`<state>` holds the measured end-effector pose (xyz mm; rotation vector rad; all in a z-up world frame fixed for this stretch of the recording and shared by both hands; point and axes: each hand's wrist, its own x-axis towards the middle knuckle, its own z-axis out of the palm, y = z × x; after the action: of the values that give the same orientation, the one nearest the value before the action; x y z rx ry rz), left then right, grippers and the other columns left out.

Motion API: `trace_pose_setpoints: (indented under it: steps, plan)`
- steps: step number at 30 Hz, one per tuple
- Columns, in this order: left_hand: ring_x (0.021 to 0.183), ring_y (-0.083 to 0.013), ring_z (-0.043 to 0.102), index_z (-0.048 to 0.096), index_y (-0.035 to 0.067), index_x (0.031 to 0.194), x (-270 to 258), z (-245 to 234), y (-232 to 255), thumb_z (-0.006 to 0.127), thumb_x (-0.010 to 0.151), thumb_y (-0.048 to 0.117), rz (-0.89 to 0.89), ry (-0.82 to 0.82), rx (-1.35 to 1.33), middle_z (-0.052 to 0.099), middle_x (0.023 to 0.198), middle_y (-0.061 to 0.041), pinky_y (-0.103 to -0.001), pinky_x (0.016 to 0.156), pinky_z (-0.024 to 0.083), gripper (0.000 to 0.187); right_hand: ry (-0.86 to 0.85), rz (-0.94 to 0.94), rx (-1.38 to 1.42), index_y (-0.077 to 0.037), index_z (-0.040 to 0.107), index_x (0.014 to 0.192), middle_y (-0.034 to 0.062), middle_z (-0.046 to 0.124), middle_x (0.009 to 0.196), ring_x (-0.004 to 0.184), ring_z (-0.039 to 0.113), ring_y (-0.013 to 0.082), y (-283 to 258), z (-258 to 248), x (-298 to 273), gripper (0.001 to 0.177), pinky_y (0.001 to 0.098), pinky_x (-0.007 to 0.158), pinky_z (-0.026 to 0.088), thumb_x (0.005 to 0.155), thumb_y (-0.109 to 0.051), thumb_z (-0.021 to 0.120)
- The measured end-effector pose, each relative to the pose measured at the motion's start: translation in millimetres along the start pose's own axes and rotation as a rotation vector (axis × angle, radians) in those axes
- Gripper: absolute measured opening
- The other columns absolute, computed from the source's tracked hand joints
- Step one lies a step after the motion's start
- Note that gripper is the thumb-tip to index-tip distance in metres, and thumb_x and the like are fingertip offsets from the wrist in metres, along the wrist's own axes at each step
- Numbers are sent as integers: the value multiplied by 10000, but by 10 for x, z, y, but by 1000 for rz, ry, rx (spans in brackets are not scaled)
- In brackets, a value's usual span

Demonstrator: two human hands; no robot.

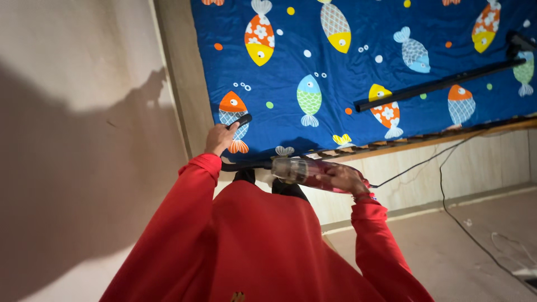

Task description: The person assembles a small hand vacuum by attaching different nozzle attachments and extension tubes to the main body on a bed.

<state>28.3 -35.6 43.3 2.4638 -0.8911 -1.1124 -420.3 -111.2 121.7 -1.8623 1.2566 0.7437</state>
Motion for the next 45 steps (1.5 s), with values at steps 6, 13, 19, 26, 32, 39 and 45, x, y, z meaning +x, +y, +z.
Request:
trace_pose_setpoints:
  steps: [6,13,19,26,32,39,45]
  plan:
    - [923,-446,704,768,10,938,55,-53,43,641,870,637,24,-29,121,729,915,-248,-511,804,546,643,19,-93,43,-187,819,1036,65,753,1133,1064,698,301,-33,492,42,645,437,972,526,830,-746,572]
    - [906,-415,727,765,61,991,-110,-88,289,629,894,661,1,-49,120,757,905,-230,-490,832,553,622,-65,66,132,-194,822,994,116,779,902,895,732,283,127,682,-257,657,442,891,554,856,-758,515]
    - [895,-381,710,788,91,940,-154,60,767,614,897,666,136,-172,192,749,886,-175,-460,813,534,603,76,175,361,-139,807,933,123,759,822,812,719,278,137,766,-829,641,431,821,546,849,-724,556]
    - [844,-352,736,777,50,956,52,-46,1116,619,927,636,343,-293,310,759,868,-176,-433,779,546,608,256,251,710,-75,789,861,131,736,728,716,703,272,-553,1474,-1372,636,418,738,537,840,-683,603]
    - [718,-306,708,797,49,957,80,-277,1175,623,944,598,524,-339,285,708,735,-135,-418,688,526,576,377,341,994,-12,767,772,119,713,642,632,680,245,-1427,2132,-1701,647,391,663,521,833,-646,654]
    - [741,-337,725,771,49,936,-481,-182,1285,602,941,616,593,-453,395,728,738,-134,-438,719,537,592,351,445,1183,0,732,681,76,642,555,541,595,182,-1789,2743,-1935,604,357,565,477,842,-581,702]
    - [868,-414,711,776,91,994,-766,-137,1145,597,925,630,628,-430,493,745,856,-190,-482,770,539,573,283,422,1371,31,691,648,65,560,516,485,498,179,-1994,3131,-2004,607,372,497,394,863,-533,758]
